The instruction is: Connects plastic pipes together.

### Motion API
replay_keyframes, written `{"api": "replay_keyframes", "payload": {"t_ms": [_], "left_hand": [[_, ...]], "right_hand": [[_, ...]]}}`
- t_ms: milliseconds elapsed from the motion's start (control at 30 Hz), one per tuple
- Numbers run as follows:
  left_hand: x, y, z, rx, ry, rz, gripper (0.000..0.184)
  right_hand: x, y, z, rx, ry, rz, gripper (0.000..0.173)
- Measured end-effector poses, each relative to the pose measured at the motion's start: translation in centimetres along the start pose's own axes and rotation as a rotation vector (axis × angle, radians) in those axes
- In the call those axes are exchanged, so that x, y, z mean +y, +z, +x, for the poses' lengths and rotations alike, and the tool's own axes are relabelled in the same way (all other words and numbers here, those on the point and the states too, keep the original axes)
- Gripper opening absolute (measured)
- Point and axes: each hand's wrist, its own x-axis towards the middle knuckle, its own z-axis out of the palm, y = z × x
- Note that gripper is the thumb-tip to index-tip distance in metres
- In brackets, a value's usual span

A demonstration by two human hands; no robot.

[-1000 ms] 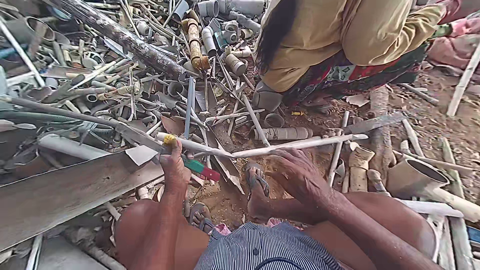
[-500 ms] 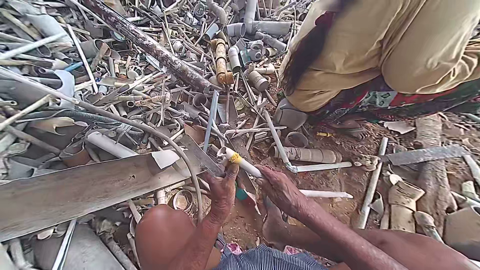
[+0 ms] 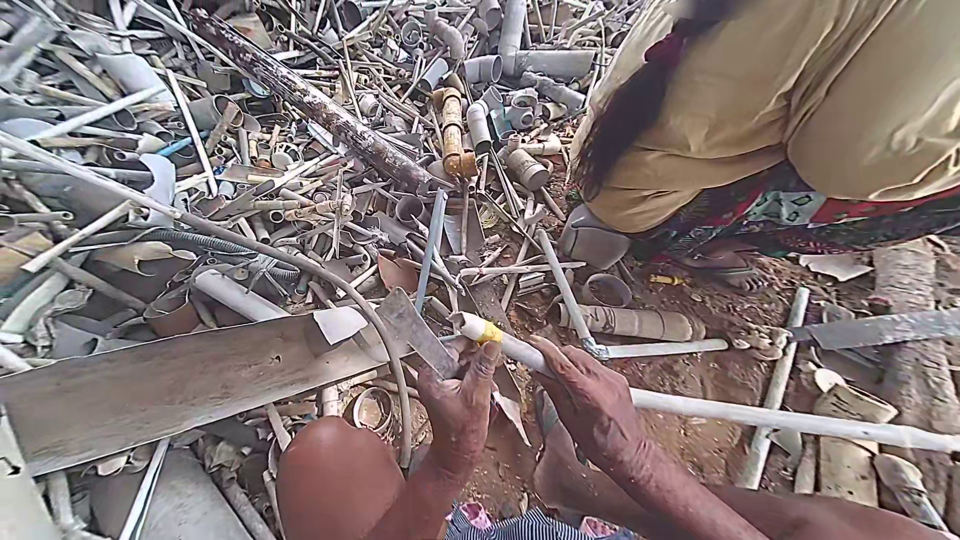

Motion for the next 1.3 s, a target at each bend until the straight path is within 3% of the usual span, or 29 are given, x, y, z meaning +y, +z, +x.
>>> {"api": "replay_keyframes", "payload": {"t_ms": [333, 667, 1033, 1300], "left_hand": [[0.4, 0.0, -0.2, -0.056, 0.088, 0.224, 0.006], [0.7, -1.5, 0.9, -0.203, 0.321, 0.562, 0.026], [-0.7, -0.6, 1.4, -0.053, 0.199, 0.518, 0.015], [-1.5, 0.1, 1.6, -0.039, 0.291, 0.899, 0.014]], "right_hand": [[0.5, -1.1, 0.2, 0.033, -0.036, -0.121, 0.03], [-0.2, -1.5, 0.3, -0.012, -0.007, -0.119, 0.033], [-1.1, -0.8, -0.3, -0.102, 0.104, -0.068, 0.039], [-0.4, 0.2, -0.6, -0.155, 0.114, -0.167, 0.037]]}}
